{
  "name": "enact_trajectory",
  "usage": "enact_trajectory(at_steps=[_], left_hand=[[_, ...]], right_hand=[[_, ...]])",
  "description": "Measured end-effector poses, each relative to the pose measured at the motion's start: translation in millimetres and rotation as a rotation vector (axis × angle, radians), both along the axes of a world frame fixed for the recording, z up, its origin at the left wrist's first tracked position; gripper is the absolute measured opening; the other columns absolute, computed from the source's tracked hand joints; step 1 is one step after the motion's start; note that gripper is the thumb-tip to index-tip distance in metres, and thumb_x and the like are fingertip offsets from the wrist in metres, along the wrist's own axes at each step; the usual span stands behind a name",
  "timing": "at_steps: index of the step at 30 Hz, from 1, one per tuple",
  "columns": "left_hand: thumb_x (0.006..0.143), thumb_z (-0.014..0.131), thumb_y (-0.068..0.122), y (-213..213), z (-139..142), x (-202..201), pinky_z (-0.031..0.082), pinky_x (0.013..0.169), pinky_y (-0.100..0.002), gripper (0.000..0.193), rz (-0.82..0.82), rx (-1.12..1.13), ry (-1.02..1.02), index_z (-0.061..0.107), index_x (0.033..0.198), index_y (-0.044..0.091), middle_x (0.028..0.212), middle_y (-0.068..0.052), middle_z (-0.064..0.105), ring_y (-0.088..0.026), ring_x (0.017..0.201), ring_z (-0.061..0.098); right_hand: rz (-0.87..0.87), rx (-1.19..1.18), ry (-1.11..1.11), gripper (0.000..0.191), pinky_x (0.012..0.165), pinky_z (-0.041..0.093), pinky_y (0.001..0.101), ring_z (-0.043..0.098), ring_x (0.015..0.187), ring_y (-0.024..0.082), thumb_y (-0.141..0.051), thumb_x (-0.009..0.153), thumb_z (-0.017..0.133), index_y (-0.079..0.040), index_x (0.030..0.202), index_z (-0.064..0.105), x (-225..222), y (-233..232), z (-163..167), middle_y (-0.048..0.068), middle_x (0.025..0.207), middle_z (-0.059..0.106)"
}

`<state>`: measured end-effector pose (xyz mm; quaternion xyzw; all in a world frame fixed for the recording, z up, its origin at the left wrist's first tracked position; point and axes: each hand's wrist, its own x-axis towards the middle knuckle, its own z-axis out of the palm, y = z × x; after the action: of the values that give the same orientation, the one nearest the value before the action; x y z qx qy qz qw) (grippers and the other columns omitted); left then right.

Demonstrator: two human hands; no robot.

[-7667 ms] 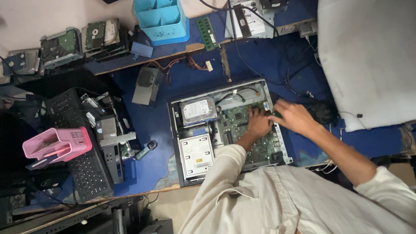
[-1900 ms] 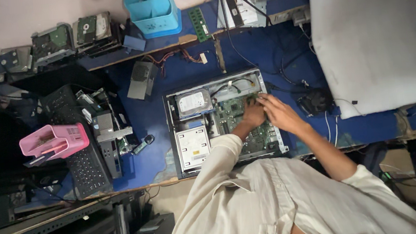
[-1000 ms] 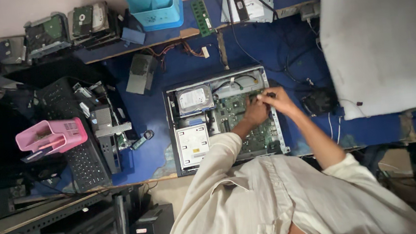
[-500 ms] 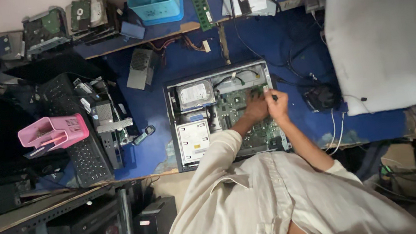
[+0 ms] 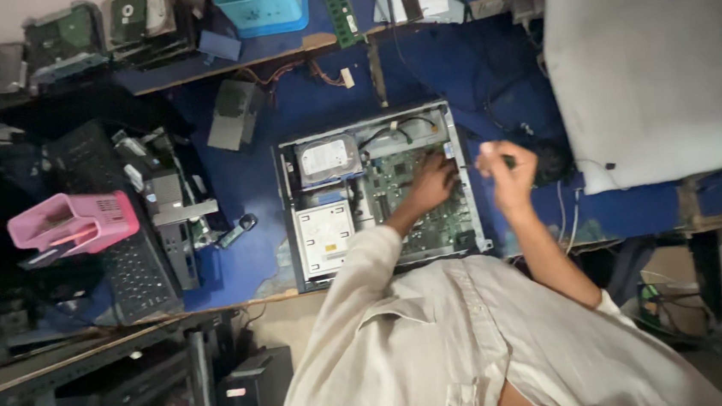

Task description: The person works on an open desktop computer case on a workbench, using a screwdriver to loosen and tighten screws on the motherboard and handling small components such as RAM and the CPU area. They briefly pick up a yellow cloth and wipe, then resume unscrewing and adjusting parts inside the case.

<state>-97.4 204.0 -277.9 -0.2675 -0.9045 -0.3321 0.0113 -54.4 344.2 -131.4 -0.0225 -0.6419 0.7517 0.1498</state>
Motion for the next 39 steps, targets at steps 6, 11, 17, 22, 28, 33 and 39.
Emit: enact_trajectory(at_steps=[6,11,17,22,28,33,39], left_hand=[[0.097,0.058,0.009,-15.9,20.5,65.2,0.047,0.111,-0.039,0.035,0.016,0.634,-0.178,0.063,0.131,0.007,0.135,-0.015,0.062,-0.035,0.129,0.060],[0.092,0.053,0.003,-66.0,59.6,109.7,0.046,0.111,-0.037,0.055,-0.091,0.800,-0.497,0.058,0.146,0.011,0.132,-0.014,0.067,-0.032,0.126,0.064],[0.096,0.070,0.022,-90.7,120.1,127.5,0.045,0.109,-0.043,0.050,0.087,0.500,-0.328,0.059,0.144,0.013,0.128,-0.016,0.064,-0.036,0.124,0.060],[0.091,0.074,0.031,-75.5,133.1,123.3,0.046,0.098,-0.048,0.045,0.213,0.381,-0.067,0.062,0.129,0.010,0.115,-0.017,0.062,-0.038,0.111,0.060],[0.092,0.066,0.018,-51.4,79.9,127.8,0.050,0.072,-0.040,0.032,0.159,0.496,-0.230,0.065,0.121,0.005,0.093,-0.014,0.062,-0.031,0.083,0.063],[0.098,0.070,0.024,-40.8,30.3,137.5,0.031,0.047,-0.032,0.020,0.325,0.632,-0.495,0.072,0.109,0.007,0.056,0.003,0.044,-0.010,0.052,0.040],[0.105,0.063,0.025,-70.1,29.6,149.6,0.023,0.049,-0.025,0.022,0.446,0.938,-0.667,0.074,0.109,0.007,0.064,0.013,0.044,0.000,0.056,0.034]], right_hand=[[0.269,-0.392,-0.043,0.044,0.063,0.040,0.0357,0.038,0.055,0.014,-0.021,0.110,0.051,-0.011,0.069,0.044,21.5,45.6,29.7,0.001,0.058,0.041],[0.381,-0.628,-0.070,0.047,0.065,0.037,0.0353,0.037,0.057,0.014,-0.026,0.114,0.050,-0.012,0.070,0.044,18.0,46.5,29.0,0.001,0.060,0.041],[0.557,-0.417,-0.049,0.044,0.067,0.039,0.0373,0.040,0.060,0.017,-0.024,0.109,0.055,-0.010,0.068,0.045,20.0,12.2,12.6,0.003,0.060,0.043],[0.643,-0.369,0.007,0.044,0.074,0.042,0.0383,0.044,0.063,0.018,-0.024,0.109,0.054,-0.009,0.069,0.047,25.5,-3.3,17.8,0.005,0.063,0.046],[0.627,-0.438,-0.173,0.034,0.090,0.051,0.0439,0.060,0.088,0.023,-0.034,0.111,0.049,-0.004,0.099,0.060,47.7,-8.0,17.2,0.011,0.096,0.063],[0.138,0.106,-0.103,0.040,0.094,0.057,0.0344,0.069,0.108,0.020,-0.030,0.111,0.056,0.004,0.131,0.061,40.8,42.9,-28.2,0.014,0.124,0.068],[-0.069,0.452,-0.333,0.035,0.086,0.056,0.0304,0.069,0.099,0.019,-0.016,0.103,0.071,0.002,0.133,0.064,71.3,100.3,-102.6,0.013,0.116,0.072]])
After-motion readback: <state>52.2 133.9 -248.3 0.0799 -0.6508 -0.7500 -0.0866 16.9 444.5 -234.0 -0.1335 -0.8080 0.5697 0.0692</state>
